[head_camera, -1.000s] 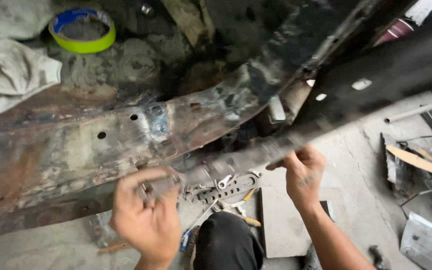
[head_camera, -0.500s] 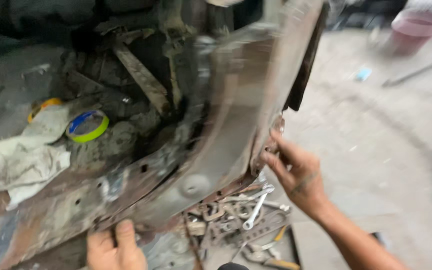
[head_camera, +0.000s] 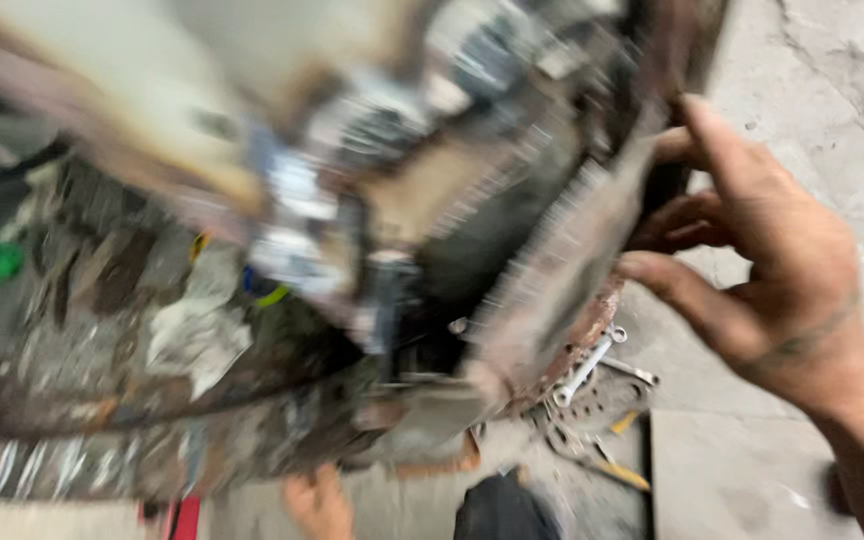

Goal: The person sits on the workshop floor fitting a rusted metal body panel against a disassembled car body. They align the panel by hand, press it into place, and hammer along its edge with a mallet, repositioning the panel between strikes to seat it against the surrounding metal.

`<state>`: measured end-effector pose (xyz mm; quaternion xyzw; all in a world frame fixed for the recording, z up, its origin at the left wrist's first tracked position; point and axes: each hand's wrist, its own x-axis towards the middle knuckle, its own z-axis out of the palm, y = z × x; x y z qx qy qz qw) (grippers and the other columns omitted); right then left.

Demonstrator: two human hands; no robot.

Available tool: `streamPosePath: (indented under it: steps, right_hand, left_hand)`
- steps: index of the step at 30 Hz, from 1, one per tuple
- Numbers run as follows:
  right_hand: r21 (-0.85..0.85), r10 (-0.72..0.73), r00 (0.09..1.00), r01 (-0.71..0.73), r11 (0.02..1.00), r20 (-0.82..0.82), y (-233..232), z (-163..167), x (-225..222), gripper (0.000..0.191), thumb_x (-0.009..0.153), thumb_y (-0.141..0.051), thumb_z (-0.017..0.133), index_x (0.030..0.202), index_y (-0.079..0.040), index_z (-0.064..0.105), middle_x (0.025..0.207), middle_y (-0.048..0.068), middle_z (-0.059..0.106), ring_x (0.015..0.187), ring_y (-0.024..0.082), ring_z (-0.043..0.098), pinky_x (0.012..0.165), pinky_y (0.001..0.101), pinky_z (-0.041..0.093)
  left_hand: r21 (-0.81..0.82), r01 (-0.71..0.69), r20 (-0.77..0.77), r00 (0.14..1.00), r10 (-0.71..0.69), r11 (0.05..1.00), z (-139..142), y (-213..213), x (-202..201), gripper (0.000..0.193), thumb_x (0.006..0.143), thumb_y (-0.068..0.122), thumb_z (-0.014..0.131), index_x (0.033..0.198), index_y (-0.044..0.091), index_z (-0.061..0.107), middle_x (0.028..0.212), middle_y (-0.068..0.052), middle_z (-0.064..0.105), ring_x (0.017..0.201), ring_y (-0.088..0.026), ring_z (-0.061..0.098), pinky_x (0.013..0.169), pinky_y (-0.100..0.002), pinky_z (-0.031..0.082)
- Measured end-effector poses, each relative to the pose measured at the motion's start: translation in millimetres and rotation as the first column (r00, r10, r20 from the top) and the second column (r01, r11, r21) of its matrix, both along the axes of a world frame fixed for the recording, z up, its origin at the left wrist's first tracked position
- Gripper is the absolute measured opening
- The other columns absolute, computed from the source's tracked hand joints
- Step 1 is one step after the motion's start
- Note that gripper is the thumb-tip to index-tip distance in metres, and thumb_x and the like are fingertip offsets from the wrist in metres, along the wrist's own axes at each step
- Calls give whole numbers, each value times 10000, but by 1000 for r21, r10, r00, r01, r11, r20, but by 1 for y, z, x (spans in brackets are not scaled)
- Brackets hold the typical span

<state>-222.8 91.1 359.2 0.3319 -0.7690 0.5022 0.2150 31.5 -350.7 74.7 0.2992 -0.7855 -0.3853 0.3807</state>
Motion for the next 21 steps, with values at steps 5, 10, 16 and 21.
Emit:
streamPosePath:
  steps: [5,10,16,21]
  right_hand:
    - [-45,125,889,-117,992,440,-11,48,1,723,867,40,744,1514,6,423,1338,170,596,1110,226,665,907,344,608]
    - [-262,268,682,-116,958,681,-15,65,4,496,837,-56,749,1262,-11,498,1280,52,584,1192,155,627,973,316,599]
    - [-312,319,624,-125,942,713,-7,41,4,561,850,-80,783,1350,-45,531,1331,80,585,1269,184,615,1115,356,515]
    - [-312,310,687,-127,942,657,6,23,7,496,942,-63,755,1346,-59,468,1367,75,548,1298,179,561,1137,326,486]
  left_hand:
    - [112,134,100,984,-145,985,27,36,25,156,909,74,572,995,-47,621,935,-68,647,864,-173,570,784,-377,464]
    - [389,13,198,975,-97,921,71,64,26,182,983,115,573,1080,-37,593,923,-98,622,814,-142,518,756,-334,490]
    - [575,-9,296,934,-198,818,104,69,19,573,978,130,555,1507,7,373,1352,-113,590,1059,-148,584,891,-296,492]
    - [713,89,149,950,-274,695,83,39,17,578,1019,188,603,1524,12,383,1492,-111,509,1311,-218,541,1081,-349,484]
